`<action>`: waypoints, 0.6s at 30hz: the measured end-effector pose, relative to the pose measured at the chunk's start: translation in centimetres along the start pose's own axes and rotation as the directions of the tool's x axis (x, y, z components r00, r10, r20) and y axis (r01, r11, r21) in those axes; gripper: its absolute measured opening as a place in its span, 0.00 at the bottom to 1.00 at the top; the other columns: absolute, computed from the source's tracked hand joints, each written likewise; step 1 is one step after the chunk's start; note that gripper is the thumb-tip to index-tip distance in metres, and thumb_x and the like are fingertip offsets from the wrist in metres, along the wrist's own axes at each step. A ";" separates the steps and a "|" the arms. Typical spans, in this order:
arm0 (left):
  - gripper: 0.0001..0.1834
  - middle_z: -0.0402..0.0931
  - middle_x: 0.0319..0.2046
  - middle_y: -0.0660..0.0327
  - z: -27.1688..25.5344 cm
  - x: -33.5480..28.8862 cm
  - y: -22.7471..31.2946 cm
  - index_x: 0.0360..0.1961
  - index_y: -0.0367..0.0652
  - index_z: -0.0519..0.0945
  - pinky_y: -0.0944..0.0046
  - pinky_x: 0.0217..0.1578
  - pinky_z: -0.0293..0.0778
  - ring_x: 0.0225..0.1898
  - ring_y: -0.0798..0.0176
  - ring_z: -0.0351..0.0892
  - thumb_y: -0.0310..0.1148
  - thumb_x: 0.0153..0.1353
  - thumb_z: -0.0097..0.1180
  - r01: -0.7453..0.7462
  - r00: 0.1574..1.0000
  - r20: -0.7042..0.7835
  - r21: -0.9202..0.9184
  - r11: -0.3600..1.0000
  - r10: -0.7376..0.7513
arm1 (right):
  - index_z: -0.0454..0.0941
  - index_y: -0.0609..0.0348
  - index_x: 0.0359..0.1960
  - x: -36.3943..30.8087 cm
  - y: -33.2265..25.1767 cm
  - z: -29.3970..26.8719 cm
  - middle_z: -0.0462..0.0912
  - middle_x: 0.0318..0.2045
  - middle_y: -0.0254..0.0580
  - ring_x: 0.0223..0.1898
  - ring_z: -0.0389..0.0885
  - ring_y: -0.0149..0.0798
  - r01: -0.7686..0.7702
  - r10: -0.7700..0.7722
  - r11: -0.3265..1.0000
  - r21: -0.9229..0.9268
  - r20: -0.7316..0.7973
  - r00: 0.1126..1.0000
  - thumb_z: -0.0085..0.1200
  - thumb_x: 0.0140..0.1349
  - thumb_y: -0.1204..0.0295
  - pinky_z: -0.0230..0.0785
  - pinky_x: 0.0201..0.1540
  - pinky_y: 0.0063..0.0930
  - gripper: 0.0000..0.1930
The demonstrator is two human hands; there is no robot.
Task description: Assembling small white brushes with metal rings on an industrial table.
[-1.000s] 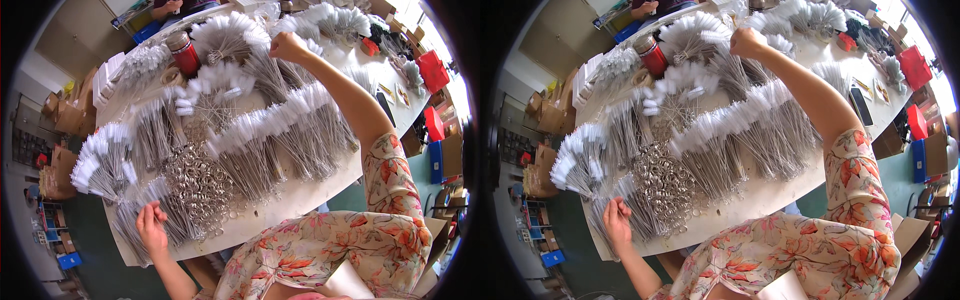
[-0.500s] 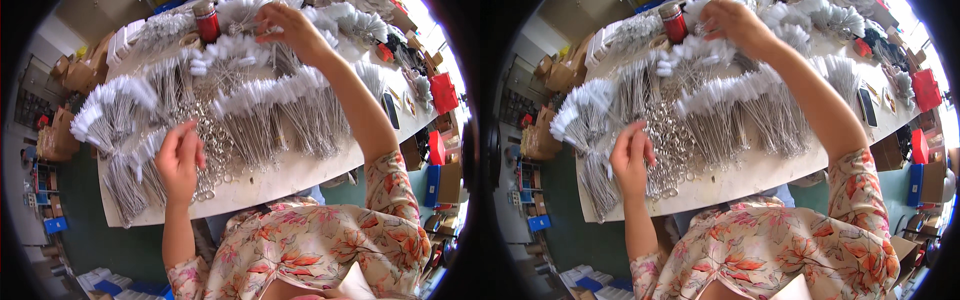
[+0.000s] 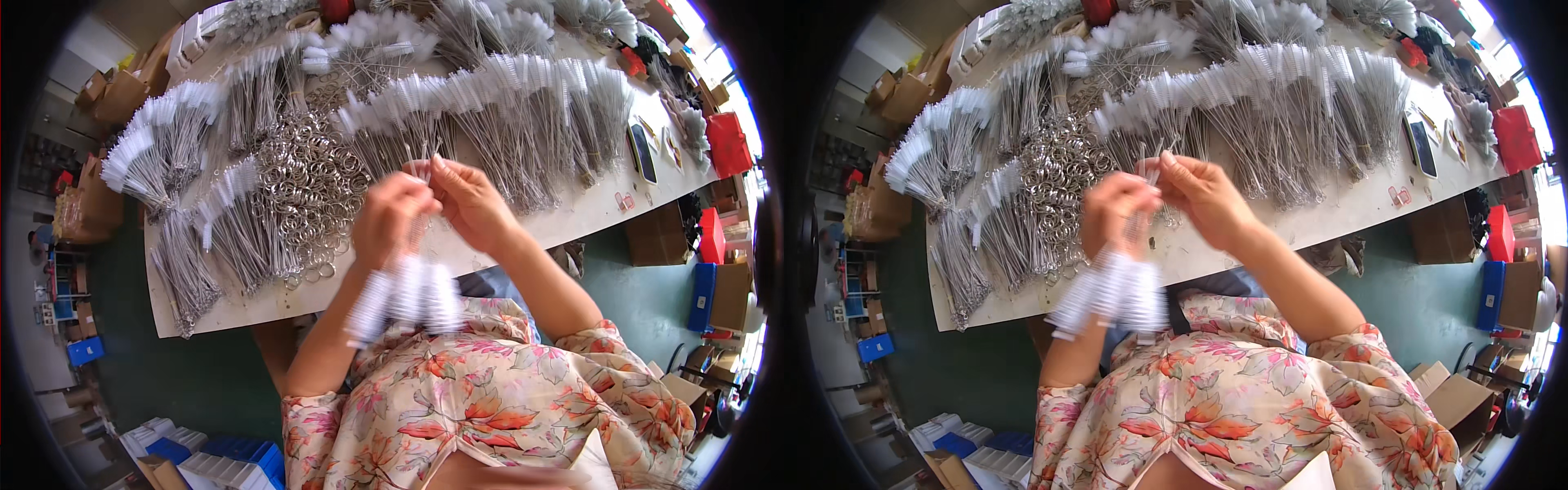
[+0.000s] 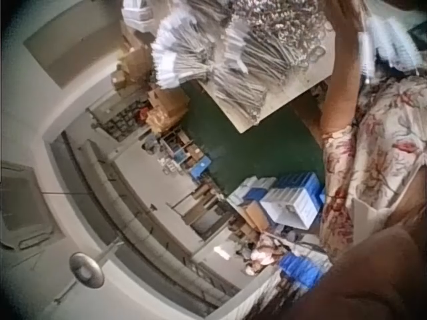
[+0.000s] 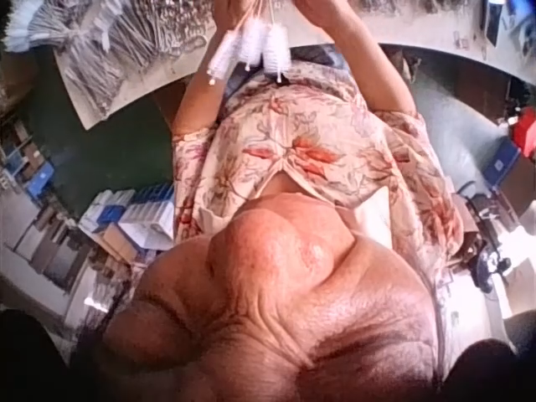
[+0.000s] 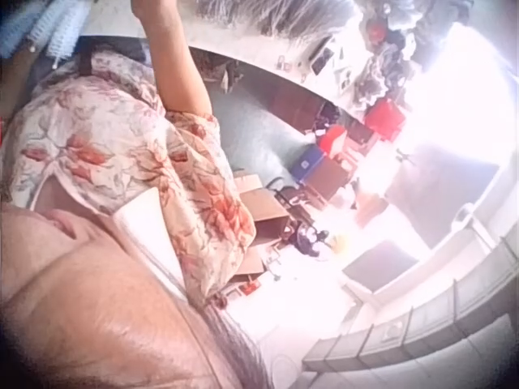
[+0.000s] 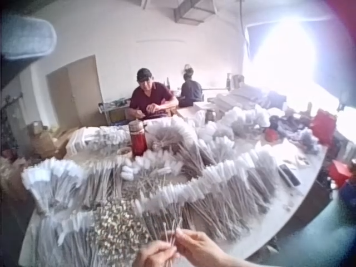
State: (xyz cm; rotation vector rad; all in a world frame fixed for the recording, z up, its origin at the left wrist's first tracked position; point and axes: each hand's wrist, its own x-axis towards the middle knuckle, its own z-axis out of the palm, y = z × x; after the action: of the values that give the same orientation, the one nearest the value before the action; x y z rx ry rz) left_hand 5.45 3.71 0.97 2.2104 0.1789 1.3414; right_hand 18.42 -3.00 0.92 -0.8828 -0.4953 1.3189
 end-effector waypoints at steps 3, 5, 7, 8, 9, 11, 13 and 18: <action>0.14 0.70 0.41 0.56 2.3 -2.4 0.5 0.41 0.36 0.75 0.63 0.37 0.74 0.38 0.60 0.75 0.20 0.51 0.57 0.000 1.000 -0.028 0.020 1.000 0.000 | 0.73 0.59 0.42 -0.5 1.5 -0.3 0.77 0.30 0.32 0.30 0.75 0.25 0.009 0.025 0.907 0.421 -0.075 0.997 0.44 0.65 0.65 0.67 0.28 0.17 0.12; 0.19 0.68 0.42 0.56 2.3 -3.4 1.4 0.42 0.41 0.77 0.64 0.37 0.72 0.35 0.62 0.73 0.20 0.46 0.62 0.022 1.000 0.013 0.089 0.996 -0.024 | 0.72 0.58 0.41 -1.1 -0.6 -1.1 0.74 0.25 0.26 0.22 0.68 0.23 0.032 0.036 0.932 0.361 -0.181 0.983 0.45 0.64 0.68 0.62 0.24 0.14 0.09; 0.19 0.70 0.39 0.56 1.4 -4.4 2.6 0.42 0.43 0.78 0.62 0.34 0.70 0.34 0.61 0.73 0.23 0.45 0.64 0.073 0.997 -0.027 0.080 0.994 -0.071 | 0.74 0.61 0.38 -2.8 -5.5 -2.1 0.74 0.23 0.27 0.18 0.63 0.20 -0.005 0.014 0.986 -0.169 0.052 0.999 0.47 0.64 0.70 0.57 0.22 0.15 0.08; 0.19 0.71 0.37 0.57 0.6 -4.8 2.8 0.42 0.41 0.77 0.64 0.33 0.71 0.32 0.60 0.74 0.24 0.46 0.63 0.092 0.996 -0.011 0.058 0.994 -0.092 | 0.76 0.60 0.36 -3.7 -7.9 -1.8 0.74 0.21 0.28 0.19 0.65 0.20 -0.029 0.089 0.696 -0.717 0.047 0.995 0.49 0.62 0.68 0.58 0.22 0.15 0.09; 0.18 0.72 0.36 0.57 0.0 -5.7 2.8 0.42 0.41 0.77 0.64 0.32 0.71 0.31 0.59 0.74 0.24 0.46 0.63 0.155 0.987 0.036 0.032 0.987 -0.157 | 0.78 0.57 0.35 -4.4 -8.8 -1.9 0.76 0.19 0.29 0.17 0.67 0.23 0.039 0.136 0.288 -0.957 0.081 0.987 0.53 0.58 0.66 0.58 0.21 0.17 0.09; 0.16 0.73 0.35 0.58 -0.5 -7.2 2.2 0.42 0.40 0.77 0.66 0.29 0.72 0.30 0.60 0.75 0.25 0.49 0.62 0.227 0.967 0.116 0.008 0.974 -0.226 | 0.77 0.52 0.33 -5.3 -8.4 -2.9 0.76 0.24 0.31 0.26 0.74 0.33 0.176 0.195 -0.503 -0.846 0.087 0.977 0.54 0.53 0.68 0.63 0.32 0.28 0.06; 0.16 0.73 0.34 0.57 -0.4 -8.5 2.0 0.41 0.40 0.77 0.65 0.30 0.73 0.29 0.60 0.75 0.25 0.49 0.61 0.337 0.930 0.152 0.004 0.941 -0.334 | 0.76 0.50 0.32 -6.2 -3.9 -3.5 0.74 0.28 0.33 0.36 0.75 0.39 0.262 0.290 -0.908 -0.326 -0.037 0.956 0.52 0.50 0.72 0.60 0.43 0.38 0.06; 0.16 0.75 0.36 0.57 -1.2 -9.8 3.1 0.41 0.38 0.77 0.65 0.29 0.74 0.31 0.62 0.77 0.27 0.50 0.61 0.345 0.918 0.206 0.012 0.939 -0.340 | 0.75 0.61 0.30 -5.8 0.8 -1.5 0.80 0.24 0.41 0.29 0.80 0.40 0.281 0.312 0.098 -0.955 0.297 0.902 0.49 0.57 0.74 0.68 0.31 0.33 0.05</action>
State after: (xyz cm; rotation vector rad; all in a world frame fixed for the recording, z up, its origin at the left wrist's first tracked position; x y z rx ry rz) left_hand -0.98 -2.19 -4.67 2.1555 0.4477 0.9153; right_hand 17.82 -8.99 0.38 -1.7248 -1.9840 1.0320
